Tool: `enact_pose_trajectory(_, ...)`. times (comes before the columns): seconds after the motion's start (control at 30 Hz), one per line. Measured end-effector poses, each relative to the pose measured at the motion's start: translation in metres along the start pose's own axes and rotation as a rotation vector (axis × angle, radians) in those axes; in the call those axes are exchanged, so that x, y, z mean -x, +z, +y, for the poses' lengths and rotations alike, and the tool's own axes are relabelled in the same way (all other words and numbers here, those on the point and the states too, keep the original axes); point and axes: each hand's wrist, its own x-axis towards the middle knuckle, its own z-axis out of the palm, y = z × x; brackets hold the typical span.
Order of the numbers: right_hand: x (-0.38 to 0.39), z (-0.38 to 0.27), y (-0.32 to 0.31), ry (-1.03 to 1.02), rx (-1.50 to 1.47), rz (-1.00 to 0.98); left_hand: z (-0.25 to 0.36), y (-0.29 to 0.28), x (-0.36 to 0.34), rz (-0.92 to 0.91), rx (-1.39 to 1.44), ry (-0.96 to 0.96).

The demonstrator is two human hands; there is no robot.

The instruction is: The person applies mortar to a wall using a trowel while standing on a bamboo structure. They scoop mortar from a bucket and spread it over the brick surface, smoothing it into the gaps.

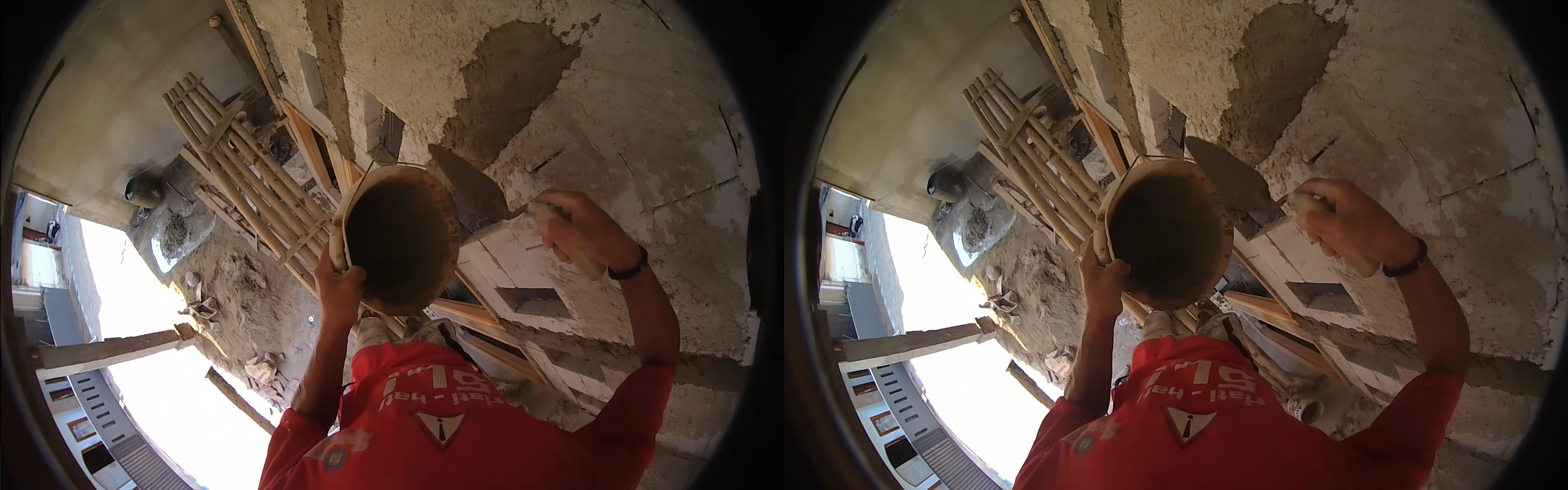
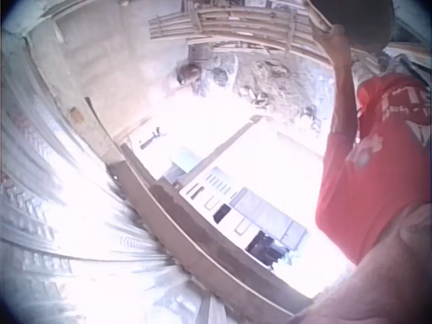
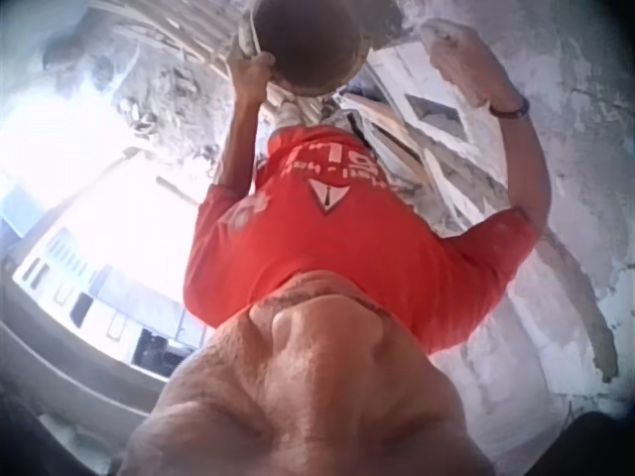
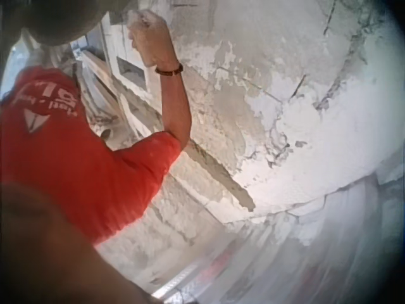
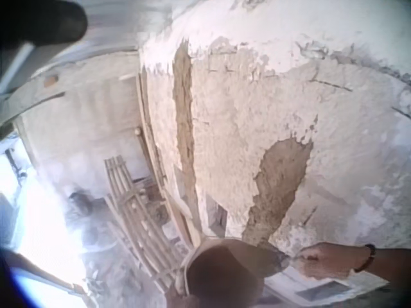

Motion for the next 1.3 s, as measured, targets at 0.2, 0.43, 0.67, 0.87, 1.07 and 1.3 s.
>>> enact_pose_trajectory(0.2, -0.044, 0.068, 0.077, 0.115, -0.26, -0.167, 0.008, 0.019, 0.009, -0.038, 0.084, 0.037)
enact_pose_trajectory(0.43, -0.114, 0.123, 0.126, -0.727, 0.494, 0.081, -0.002, 0.028, 0.011, -0.038, -0.106, 0.164)
enact_pose_trajectory(0.67, -0.085, 0.084, 0.13, -0.427, 0.828, -0.025, 0.017, 0.016, -0.003, -0.12, -0.097, 0.162)
enact_pose_trajectory(0.87, -0.076, 0.074, 0.094, -0.516, 1.056, 0.053, 0.018, 0.013, -0.007, -0.163, -0.024, 0.136)
enact_pose_trajectory(1.07, -0.089, 0.095, 0.133, -0.701, 1.273, 0.038, 0.001, 0.022, -0.016, -0.242, -0.077, 0.155)
enact_pose_trajectory(1.3, -0.045, 0.075, 0.068, -0.657, 1.273, 0.216, 0.009, 0.024, 0.0, -0.232, -0.213, 0.072)
